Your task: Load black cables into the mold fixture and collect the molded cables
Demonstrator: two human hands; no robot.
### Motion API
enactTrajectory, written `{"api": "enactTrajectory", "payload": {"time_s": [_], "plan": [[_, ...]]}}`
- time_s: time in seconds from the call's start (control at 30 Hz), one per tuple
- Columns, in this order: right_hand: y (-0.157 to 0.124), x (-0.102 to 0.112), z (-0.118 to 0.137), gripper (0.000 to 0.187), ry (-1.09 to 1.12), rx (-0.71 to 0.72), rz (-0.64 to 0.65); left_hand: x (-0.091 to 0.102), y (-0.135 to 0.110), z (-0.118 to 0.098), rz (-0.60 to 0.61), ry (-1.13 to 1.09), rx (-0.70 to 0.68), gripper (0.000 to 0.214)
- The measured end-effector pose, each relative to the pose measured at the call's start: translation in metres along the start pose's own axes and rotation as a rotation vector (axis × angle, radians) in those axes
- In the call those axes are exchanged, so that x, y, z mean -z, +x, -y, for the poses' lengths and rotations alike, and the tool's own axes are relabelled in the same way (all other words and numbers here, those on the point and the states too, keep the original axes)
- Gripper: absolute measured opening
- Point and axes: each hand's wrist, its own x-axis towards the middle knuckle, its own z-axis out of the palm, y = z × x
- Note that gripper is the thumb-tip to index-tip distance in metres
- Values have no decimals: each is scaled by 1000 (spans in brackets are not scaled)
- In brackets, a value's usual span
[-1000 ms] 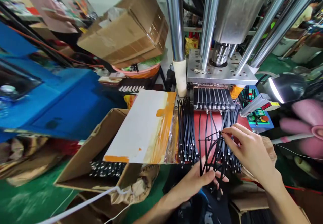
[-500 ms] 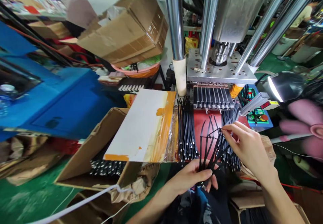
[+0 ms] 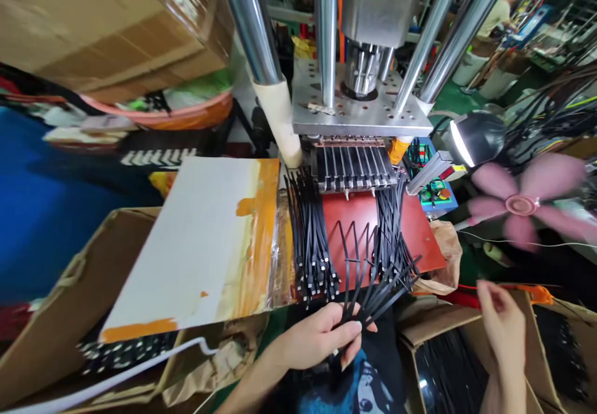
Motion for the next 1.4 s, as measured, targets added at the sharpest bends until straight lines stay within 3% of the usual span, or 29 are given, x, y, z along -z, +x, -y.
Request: {"api": "enactTrajectory", "payload": {"time_s": [0.1, 0.13, 0.17, 0.23, 0.3, 0.37, 0.43, 0.57, 0.67, 0.77, 0.87, 0.93, 1.0, 1.1, 1.17, 1.27, 1.4], "plan": [[-73, -38, 31, 72, 549, -259, 767, 8, -7, -15, 151, 62, 7, 54], [-91, -52, 49, 78, 743, -325, 942, 12, -11, -19, 214, 83, 4, 53], [-106, -66, 68, 84, 918, -382, 1035, 18, -16, -22, 281, 107, -1, 53], [-123, -92, 108, 79, 1170, -469, 1060, 32, -30, -24, 379, 164, -8, 54], [-125, -111, 144, 64, 1244, -491, 1064, 45, -51, -21, 365, 227, -3, 56], [-116, -127, 175, 54, 1145, -436, 1126, 54, -77, -12, 211, 265, 11, 55], [-101, -146, 207, 52, 962, -303, 1249, 57, -101, 2, -35, 218, 15, 50], [-80, -208, 287, 63, 687, 247, 1411, 58, -123, 30, -566, -101, -169, 47], [-77, -259, 352, 71, 591, 507, 1383, 66, -118, 41, -955, -245, -385, 53], [-65, -281, 387, 64, 453, 622, 1243, 79, -109, 42, -1280, -215, -436, 59], [-42, -257, 363, 59, 303, 685, 1040, 88, -104, 42, -1447, -57, -351, 56], [-30, -226, 315, 54, 182, 720, 940, 90, -104, 40, -1474, 17, -285, 63], [-26, -197, 254, 53, -66, 854, 783, 87, -104, 33, -1517, 117, -228, 72], [-41, -171, 177, 47, -155, 910, 683, 75, -101, 17, -1585, 364, -222, 68], [-56, -167, 153, 42, -170, 903, 635, 63, -96, 5, -1509, 477, -252, 51], [-66, -166, 152, 36, -152, 876, 638, 45, -87, -7, -1230, 476, -231, 33], [-63, -144, 165, 32, -34, 753, 683, 31, -70, -7, -880, 164, -121, 39]]}}
